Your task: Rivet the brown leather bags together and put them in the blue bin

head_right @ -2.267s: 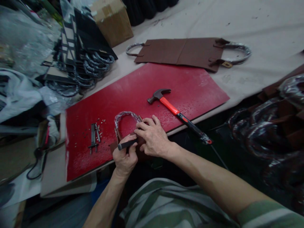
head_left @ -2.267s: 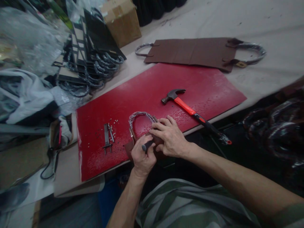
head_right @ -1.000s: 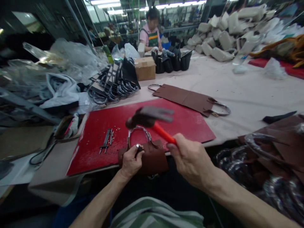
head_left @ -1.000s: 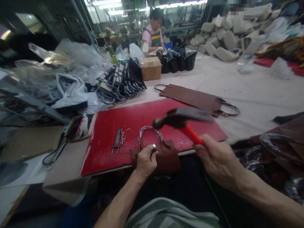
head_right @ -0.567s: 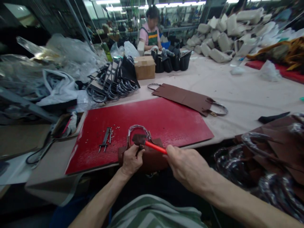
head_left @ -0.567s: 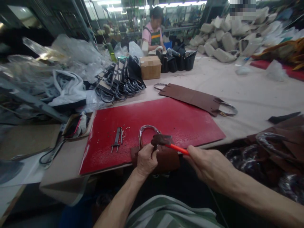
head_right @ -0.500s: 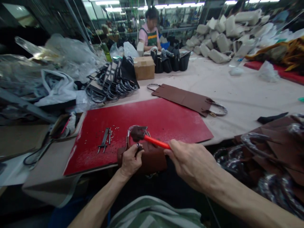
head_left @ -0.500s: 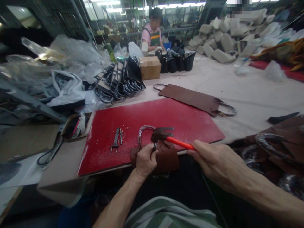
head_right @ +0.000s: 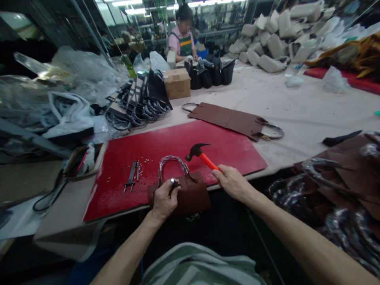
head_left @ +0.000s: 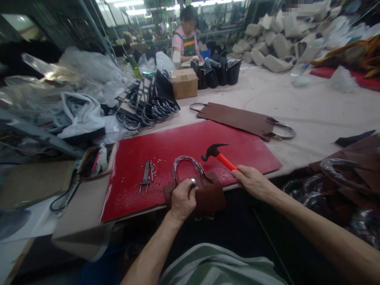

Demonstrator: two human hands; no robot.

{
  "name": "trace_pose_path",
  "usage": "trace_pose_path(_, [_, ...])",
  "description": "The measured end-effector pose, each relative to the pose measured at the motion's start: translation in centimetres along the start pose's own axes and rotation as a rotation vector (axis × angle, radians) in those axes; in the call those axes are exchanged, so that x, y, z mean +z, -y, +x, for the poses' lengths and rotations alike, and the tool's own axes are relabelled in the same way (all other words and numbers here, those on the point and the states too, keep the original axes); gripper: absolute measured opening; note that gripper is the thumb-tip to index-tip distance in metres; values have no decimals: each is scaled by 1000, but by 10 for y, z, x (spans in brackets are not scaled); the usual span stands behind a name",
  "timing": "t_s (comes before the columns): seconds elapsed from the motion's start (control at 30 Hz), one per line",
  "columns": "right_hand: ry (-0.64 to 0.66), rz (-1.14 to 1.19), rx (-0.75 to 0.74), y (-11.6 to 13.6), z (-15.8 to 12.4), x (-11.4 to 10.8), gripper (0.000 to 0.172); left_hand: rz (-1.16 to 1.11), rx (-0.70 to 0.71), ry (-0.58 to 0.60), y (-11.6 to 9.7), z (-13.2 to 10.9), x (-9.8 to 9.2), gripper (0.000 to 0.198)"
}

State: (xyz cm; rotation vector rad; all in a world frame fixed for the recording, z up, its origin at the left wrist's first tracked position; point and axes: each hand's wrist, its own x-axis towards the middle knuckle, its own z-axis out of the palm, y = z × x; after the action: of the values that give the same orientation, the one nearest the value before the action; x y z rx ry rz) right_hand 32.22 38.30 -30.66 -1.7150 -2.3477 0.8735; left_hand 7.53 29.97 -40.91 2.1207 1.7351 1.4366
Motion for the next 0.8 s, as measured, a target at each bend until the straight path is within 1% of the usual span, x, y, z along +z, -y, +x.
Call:
trace_pose_path(0.07, [-17,-76,74,-15,15,8,33,2,6,-4,0,0,0,14])
trace_pose_path(0.1, [-52,-119,88,-18,20,12,31,3,10,-5,0,0,0,14])
trace_pose_path(0.13, [-105,-166,69,-19,23,17,30,4,15,-5,1,0,-1,14])
trace_pose_path(0.17, [-171,-212,16,-16,25,21,32,4,20,-3,1,1,-1,14])
trace_pose_path(0.2, [-239,-254,-72,-11,25,27,36,2,23,1,1,1,-2,14])
trace_pose_path(0.23, [-290,-280,-187,-4,24,33,40,-2,23,7,1,1,-2,14])
trace_pose_path(0.27, [-312,-287,-310,5,23,41,44,-7,19,14,1,1,-2,14])
trace_pose_path(0.3, [-298,-274,-418,13,23,49,49,-14,13,24,2,1,-3,13])
trace_pose_path(0.33, [-254,-244,-495,21,24,59,54,-24,6,35,2,1,-3,13])
trace_pose_path(0.37, [-200,-220,-539,28,25,68,58,-36,1,43,2,1,-3,14])
trace_pose_path(0.43, [-122,-194,-560,36,28,84,61,-75,21,41,2,-1,-3,15])
trace_pose_path(0.5, [-99,-171,-545,38,31,93,63,-115,21,39,0,-4,-7,15])
trace_pose_path(0.53, [-96,-159,-536,37,31,95,65,-123,-30,24,-1,-5,-12,15])
trace_pose_path(0.57, [-91,-150,-531,36,32,95,66,-125,-119,-16,-2,-5,-18,16])
trace_pose_path(0.67, [-74,-128,-518,34,32,92,68,-65,-491,-213,2,2,-47,23])
trace_pose_path(0.7, [-74,-123,-517,34,32,91,69,-19,-581,-254,6,8,-59,26])
trace_pose_path(0.73, [-78,-118,-518,34,31,90,69,43,-642,-258,12,14,-71,29])
trace_pose_path(0.8, [-92,-115,-518,35,32,90,68,179,-708,-182,26,26,-92,31])
